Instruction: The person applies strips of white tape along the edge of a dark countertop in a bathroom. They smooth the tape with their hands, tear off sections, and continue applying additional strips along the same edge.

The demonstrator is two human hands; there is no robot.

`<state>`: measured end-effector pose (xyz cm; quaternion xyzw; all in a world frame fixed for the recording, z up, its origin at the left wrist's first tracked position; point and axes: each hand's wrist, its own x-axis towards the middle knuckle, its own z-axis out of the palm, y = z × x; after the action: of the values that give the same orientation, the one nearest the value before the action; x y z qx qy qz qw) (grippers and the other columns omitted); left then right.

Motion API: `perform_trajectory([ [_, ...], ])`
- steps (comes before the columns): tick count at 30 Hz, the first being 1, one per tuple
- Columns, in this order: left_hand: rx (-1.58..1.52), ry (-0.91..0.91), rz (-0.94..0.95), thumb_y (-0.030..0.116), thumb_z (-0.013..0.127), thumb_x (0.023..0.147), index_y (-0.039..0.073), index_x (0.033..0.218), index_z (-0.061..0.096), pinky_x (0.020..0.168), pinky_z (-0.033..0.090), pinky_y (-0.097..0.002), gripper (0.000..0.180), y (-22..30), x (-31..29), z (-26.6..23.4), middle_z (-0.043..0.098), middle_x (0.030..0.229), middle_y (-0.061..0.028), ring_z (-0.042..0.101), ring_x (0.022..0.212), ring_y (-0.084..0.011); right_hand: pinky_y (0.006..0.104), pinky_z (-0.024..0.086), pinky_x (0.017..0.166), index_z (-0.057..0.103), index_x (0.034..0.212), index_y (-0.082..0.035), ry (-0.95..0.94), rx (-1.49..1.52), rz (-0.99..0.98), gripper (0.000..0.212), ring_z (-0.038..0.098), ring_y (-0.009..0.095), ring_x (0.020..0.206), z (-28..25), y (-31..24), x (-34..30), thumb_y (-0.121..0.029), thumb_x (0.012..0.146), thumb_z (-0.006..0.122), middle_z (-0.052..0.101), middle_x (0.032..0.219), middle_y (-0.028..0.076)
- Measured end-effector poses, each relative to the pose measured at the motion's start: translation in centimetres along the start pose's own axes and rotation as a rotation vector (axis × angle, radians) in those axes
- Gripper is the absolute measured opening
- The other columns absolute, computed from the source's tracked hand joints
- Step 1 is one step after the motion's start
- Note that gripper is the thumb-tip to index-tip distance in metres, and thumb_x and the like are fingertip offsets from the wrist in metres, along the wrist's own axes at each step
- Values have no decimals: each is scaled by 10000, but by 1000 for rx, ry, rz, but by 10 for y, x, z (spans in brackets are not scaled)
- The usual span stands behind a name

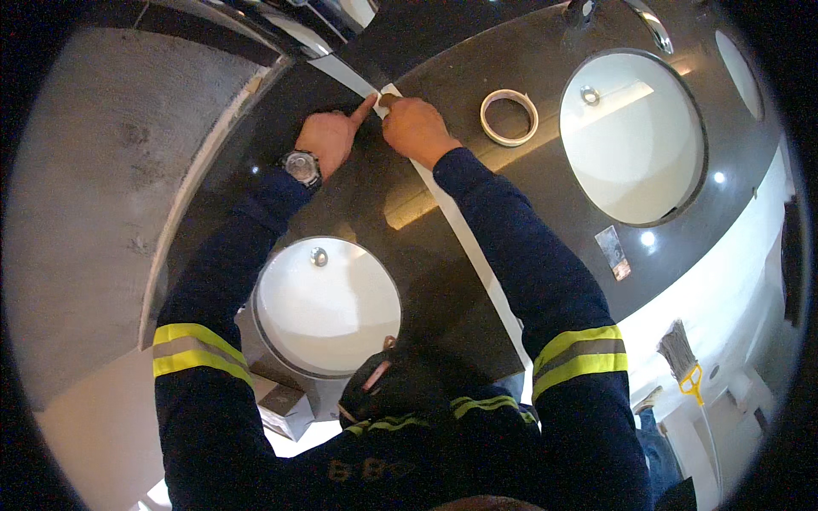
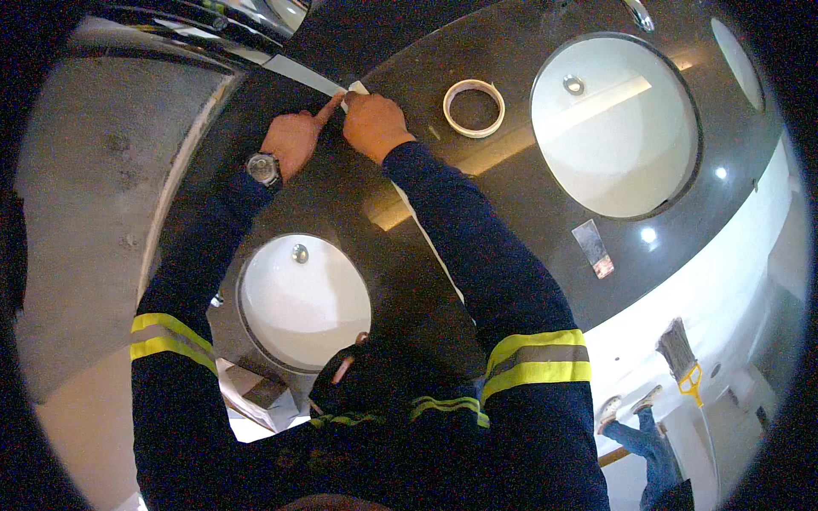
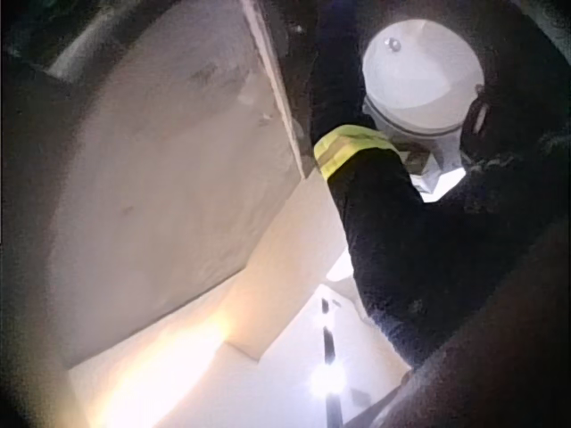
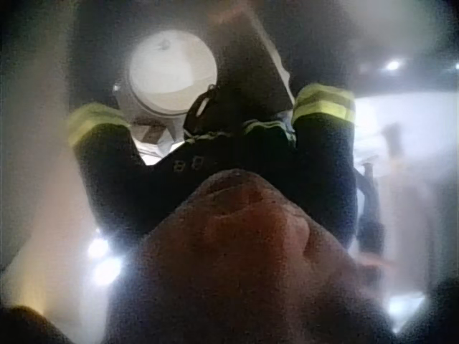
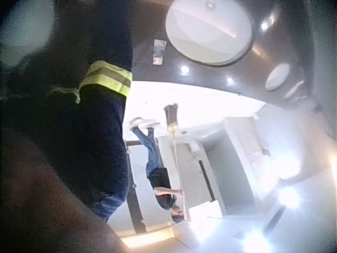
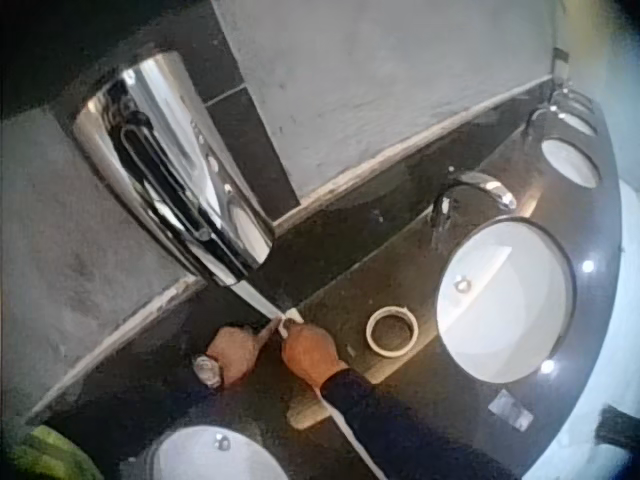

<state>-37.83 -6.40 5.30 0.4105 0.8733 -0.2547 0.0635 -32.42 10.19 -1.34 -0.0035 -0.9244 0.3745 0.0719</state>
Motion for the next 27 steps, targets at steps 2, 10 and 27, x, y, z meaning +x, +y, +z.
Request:
perform_trajectory([
  [2,-229,7,-92,128,594,919,224,1613,320,730,581,-519,752,-8,-4,-17,736,890,-215,725,802,-404,521,581,812,738,1114,-51,41,140,42,298,734,406,901,7,4,18,-232,940,575,741,966,246],
  [10,-485,610,-167,247,639,956,140,1273,682,809,548,-529,338,-34,-31,-84,720,1041,-213,691,943,-417,507,558,854,789,976,-70,88,222,151,282,712,431,920,28,-2,48,-299,912,639,746,939,217],
  [27,-217,860,-150,209,683,924,18,1223,651,987,461,-515,356,-48,-34,-83,647,1231,-193,573,1110,-436,547,514,833,666,1078,107,337,959,-180,355,692,469,1005,-40,-71,68,-199,904,703,688,1016,364],
])
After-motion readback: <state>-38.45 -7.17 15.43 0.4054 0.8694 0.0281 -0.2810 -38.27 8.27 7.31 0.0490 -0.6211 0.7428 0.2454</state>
